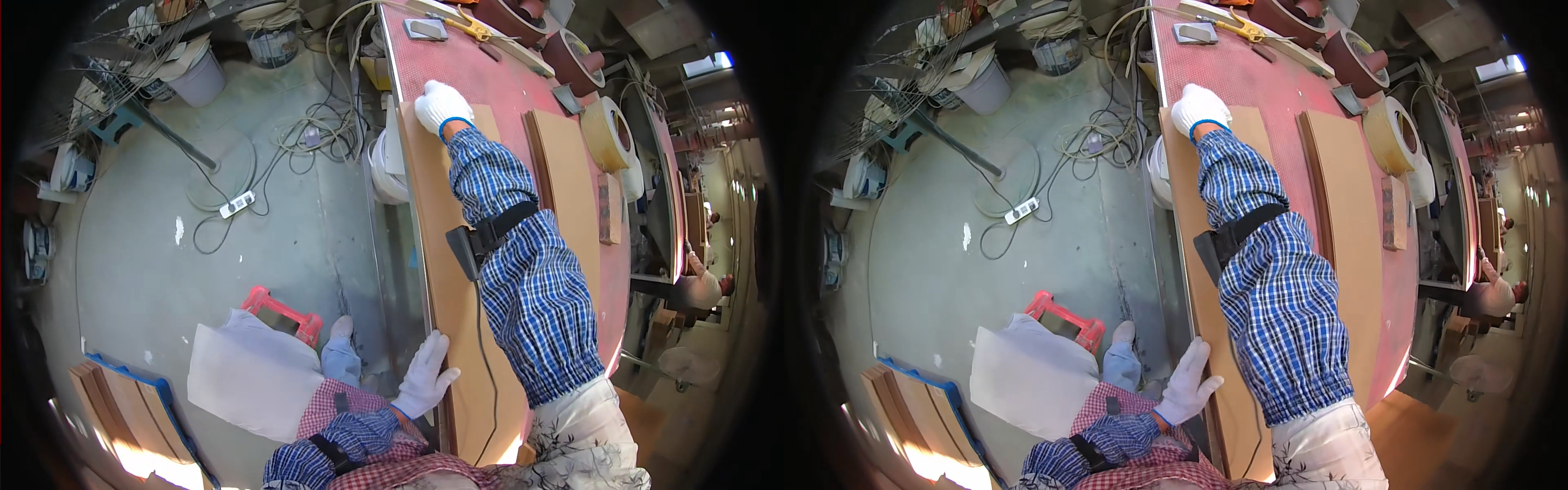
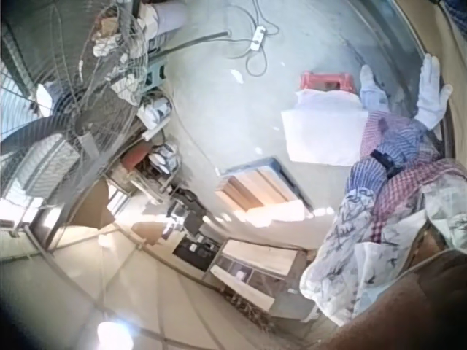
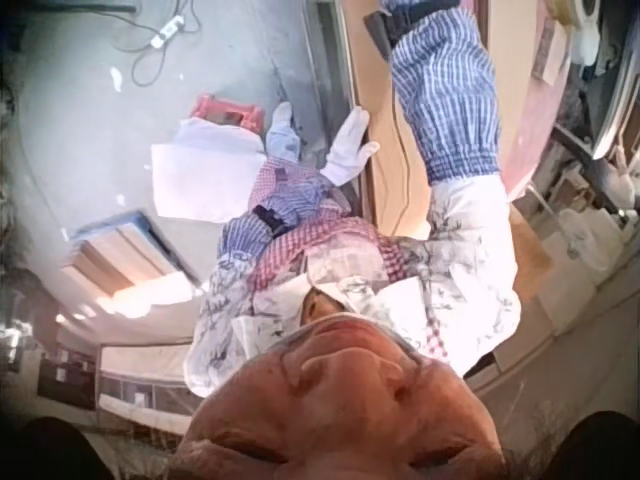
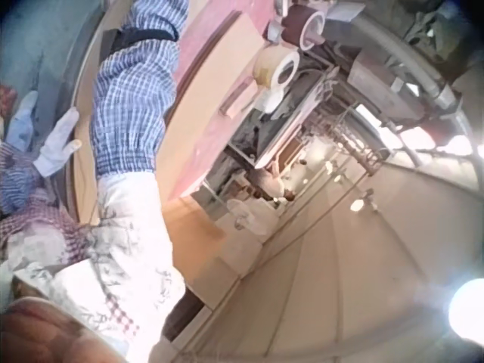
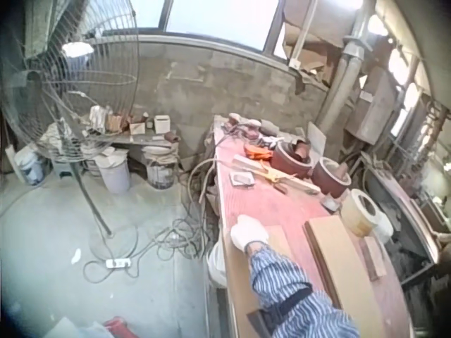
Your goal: Arranging and inspecting wooden furniture panels on a work table in a factory setting.
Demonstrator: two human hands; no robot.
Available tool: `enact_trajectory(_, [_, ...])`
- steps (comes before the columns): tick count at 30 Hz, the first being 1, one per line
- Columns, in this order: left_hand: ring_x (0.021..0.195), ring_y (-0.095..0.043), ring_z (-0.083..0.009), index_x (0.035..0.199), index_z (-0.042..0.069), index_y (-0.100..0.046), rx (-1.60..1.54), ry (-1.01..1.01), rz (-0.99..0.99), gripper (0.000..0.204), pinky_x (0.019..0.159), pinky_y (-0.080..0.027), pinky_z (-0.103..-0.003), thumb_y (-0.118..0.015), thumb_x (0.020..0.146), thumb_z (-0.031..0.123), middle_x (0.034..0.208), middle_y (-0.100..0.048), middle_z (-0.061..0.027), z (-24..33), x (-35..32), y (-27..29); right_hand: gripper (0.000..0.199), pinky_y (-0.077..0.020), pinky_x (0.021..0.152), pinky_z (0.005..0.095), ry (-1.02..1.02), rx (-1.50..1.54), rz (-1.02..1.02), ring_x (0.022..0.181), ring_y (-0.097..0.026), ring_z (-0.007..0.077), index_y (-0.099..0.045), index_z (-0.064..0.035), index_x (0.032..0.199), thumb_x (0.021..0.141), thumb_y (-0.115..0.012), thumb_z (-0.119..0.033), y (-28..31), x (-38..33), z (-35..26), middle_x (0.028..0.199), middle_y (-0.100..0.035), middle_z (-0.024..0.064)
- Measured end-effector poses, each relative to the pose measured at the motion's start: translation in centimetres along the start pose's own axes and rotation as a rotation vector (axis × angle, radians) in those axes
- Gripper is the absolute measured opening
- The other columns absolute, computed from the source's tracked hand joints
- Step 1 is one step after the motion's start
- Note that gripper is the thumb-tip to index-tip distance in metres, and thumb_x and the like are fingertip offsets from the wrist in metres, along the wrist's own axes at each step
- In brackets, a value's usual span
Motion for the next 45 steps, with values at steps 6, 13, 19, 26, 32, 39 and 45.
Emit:
enact_trajectory(6, [0.139, -0.038, -0.0437, 0.15, 0.001, -0.034, 0.039, 0.043, 0.02, 0.078, 0.114, -0.035, -0.044, -0.073, 0.084, 0.014, 0.149, -0.038, -0.029, -0.5, 0.6, 0.7, 0.029, -0.0497, 0.088, 0.0526, 0.007, 0.065, -0.024, 0.098, -0.064, 0.0454, -0.062, -0.0026, 0.103, 0.093, -0.048, -0.026, -1.7, -12.8, 3.0, 0.101, -0.068, 0.028])
enact_trajectory(13, [0.143, -0.034, -0.0375, 0.157, 0.01, -0.023, 0.084, 0.089, -0.039, 0.077, 0.115, -0.035, -0.04, -0.063, 0.093, 0.026, 0.159, -0.027, -0.0209, -1.1, 2.0, 1.7, 0.019, -0.0524, 0.068, 0.0536, -0.016, 0.086, -0.072, 0.076, -0.067, 0.0418, -0.056, -0.0075, 0.096, 0.095, -0.052, -0.026, -4.5, -35.9, 9.0, 0.082, -0.069, 0.0211])
enact_trajectory(19, [0.149, -0.023, -0.0293, 0.156, 0.003, -0.022, 0.131, 0.043, -0.04, 0.076, 0.121, -0.021, -0.035, -0.062, 0.093, 0.02, 0.161, -0.024, -0.0176, -3.3, 3.7, 3.7, 0.018, -0.0524, 0.055, 0.0509, -0.153, 0.008, -0.21, 0.063, -0.069, 0.0365, -0.055, -0.0066, 0.089, 0.095, -0.05, -0.023, -7.1, -56.9, 12.3, 0.071, -0.069, 0.0181])
enact_trajectory(26, [0.143, -0.037, -0.0319, 0.153, 0.001, -0.029, 0.294, 0.111, -0.027, 0.077, 0.117, -0.029, -0.036, -0.066, 0.089, 0.025, 0.156, -0.035, -0.0191, -2.2, 5.9, 5.0, 0.018, -0.0511, 0.052, 0.0466, -0.361, 0.189, -0.136, 0.058, -0.066, 0.0343, -0.057, -0.0056, 0.085, 0.092, -0.052, -0.022, -9.0, -79.3, 17.0, 0.065, -0.065, 0.0161])
enact_trajectory(32, [0.121, -0.055, -0.0332, 0.149, -0.001, -0.034, 0.347, 0.113, -0.029, 0.072, 0.103, -0.042, -0.04, -0.065, 0.089, 0.027, 0.136, -0.053, -0.0221, -6.0, 9.3, 6.7, 0.02, -0.0547, 0.057, 0.0479, -0.553, -0.138, -0.66, 0.071, -0.072, 0.0313, -0.075, -0.0076, 0.089, 0.081, -0.061, -0.02, -14.9, -93.6, 20.4, 0.082, -0.074, 0.0146])
enact_trajectory(39, [0.046, -0.049, -0.014, 0.09, 0.003, -0.052, -0.121, 0.604, -0.114, 0.017, 0.039, -0.038, -0.029, -0.06, 0.092, 0.018, 0.065, -0.051, -0.0052, -6.0, 7.3, 5.3, 0.023, -0.0561, 0.07, 0.0496, -0.865, 0.12, -0.099, 0.082, -0.071, 0.0346, -0.072, -0.0102, 0.097, 0.089, -0.056, -0.026, -8.5, -88.4, 22.5, 0.088, -0.072, 0.0153])
enact_trajectory(45, [0.046, -0.039, -0.0133, 0.077, 0.007, -0.043, -0.315, 0.624, -0.295, 0.019, 0.04, -0.035, -0.031, -0.049, 0.095, 0.007, 0.062, -0.04, -0.0016, -4.5, 5.4, 2.1, 0.026, -0.0506, 0.082, 0.0463, -0.564, 0.165, 0.282, 0.094, -0.064, 0.0345, -0.063, -0.006, 0.093, 0.092, -0.056, -0.031, -6.5, -71.7, 21.1, 0.095, -0.066, 0.0155])
Point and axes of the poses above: each hand's wrist, its own x-axis towards the middle knuckle, its own y-axis out of the back of the hand, z = x × y, the point moved 6 cm from there along x, towards the middle knuckle
